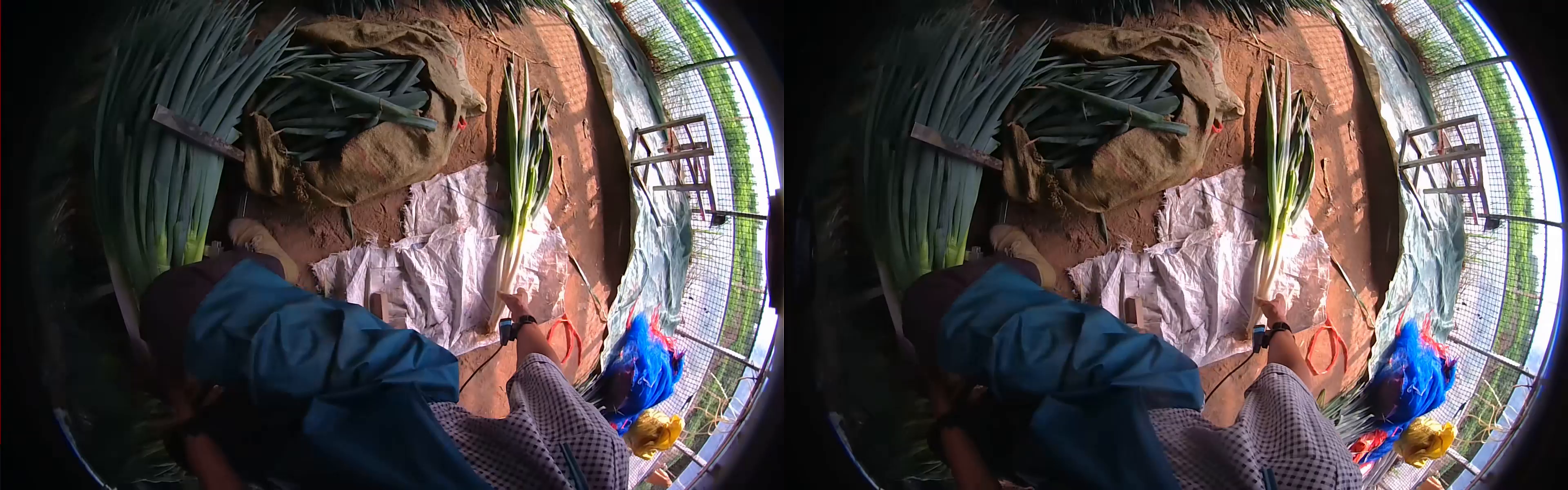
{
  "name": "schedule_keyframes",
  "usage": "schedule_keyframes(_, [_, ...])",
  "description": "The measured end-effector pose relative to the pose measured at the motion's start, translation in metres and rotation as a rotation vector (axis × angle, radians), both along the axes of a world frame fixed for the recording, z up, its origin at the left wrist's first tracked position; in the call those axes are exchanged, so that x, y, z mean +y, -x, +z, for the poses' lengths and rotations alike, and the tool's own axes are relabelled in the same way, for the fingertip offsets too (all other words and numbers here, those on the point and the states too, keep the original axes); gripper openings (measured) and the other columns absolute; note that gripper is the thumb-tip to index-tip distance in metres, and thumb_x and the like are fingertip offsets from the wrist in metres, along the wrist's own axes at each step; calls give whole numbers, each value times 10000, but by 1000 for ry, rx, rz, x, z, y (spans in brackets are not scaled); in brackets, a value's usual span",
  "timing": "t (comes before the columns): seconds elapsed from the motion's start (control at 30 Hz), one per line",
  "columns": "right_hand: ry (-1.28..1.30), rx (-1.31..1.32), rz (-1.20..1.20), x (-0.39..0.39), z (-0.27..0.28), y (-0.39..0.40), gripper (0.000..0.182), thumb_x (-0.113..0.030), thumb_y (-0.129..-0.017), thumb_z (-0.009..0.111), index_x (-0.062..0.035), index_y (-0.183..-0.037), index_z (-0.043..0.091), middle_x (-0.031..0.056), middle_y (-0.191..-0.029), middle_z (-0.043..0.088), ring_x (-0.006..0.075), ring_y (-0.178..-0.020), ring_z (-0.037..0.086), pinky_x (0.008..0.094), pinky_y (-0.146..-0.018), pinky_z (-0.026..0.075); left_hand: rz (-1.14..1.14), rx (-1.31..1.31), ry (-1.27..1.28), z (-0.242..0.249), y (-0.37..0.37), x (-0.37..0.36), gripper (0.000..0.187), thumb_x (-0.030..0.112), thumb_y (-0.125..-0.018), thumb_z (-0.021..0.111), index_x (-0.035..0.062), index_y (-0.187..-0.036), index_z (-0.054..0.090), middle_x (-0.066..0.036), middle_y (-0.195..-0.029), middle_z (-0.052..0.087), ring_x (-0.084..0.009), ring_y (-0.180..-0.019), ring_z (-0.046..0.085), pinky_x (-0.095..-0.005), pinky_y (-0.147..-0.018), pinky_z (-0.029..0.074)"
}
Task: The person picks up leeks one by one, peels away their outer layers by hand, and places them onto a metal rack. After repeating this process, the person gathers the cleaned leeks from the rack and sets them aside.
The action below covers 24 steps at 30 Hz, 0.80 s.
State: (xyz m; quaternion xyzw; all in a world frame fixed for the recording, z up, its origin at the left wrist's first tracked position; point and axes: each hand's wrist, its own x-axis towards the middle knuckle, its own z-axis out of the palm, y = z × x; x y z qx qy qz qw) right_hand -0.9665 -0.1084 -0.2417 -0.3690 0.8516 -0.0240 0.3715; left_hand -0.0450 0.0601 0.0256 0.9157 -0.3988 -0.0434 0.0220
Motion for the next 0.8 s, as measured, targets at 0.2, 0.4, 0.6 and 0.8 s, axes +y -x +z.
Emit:
schedule_keyframes(0.2, [-89,269,638,25,-103,-5,355,-367,-782,729,-12,-793,712,202,-989,648,365,-1049,542,411,-920,448,35,41,-64,30,27,12,471,262,-959,573,-40,-1317,520,-282,-1315,526,-437,-1259,480,-490,-1063,384])
schedule_keyframes(0.4, [133,-938,-487,-11,57,-118,235,-138,-853,683,70,-960,661,94,-729,653,221,-619,652,348,-598,567,20,65,-91,47,37,2,459,280,-966,573,-72,-1260,575,-298,-1244,594,-450,-1202,542,-474,-1032,429])
schedule_keyframes(0.6, [800,-882,266,-107,129,-187,320,-205,-964,593,50,-1155,617,126,-906,661,245,-792,664,388,-751,557,36,213,124,50,32,-16,537,337,-934,620,-86,-1263,592,-325,-1242,608,-442,-1223,563,-469,-1047,436])
schedule_keyframes(0.8, [1139,-819,581,-178,374,-273,358,11,-928,513,26,-1283,558,102,-1051,647,197,-1004,620,321,-872,498,64,351,364,43,21,-8,465,286,-889,694,-61,-1188,622,-283,-1121,667,-423,-1102,634,-469,-943,491])
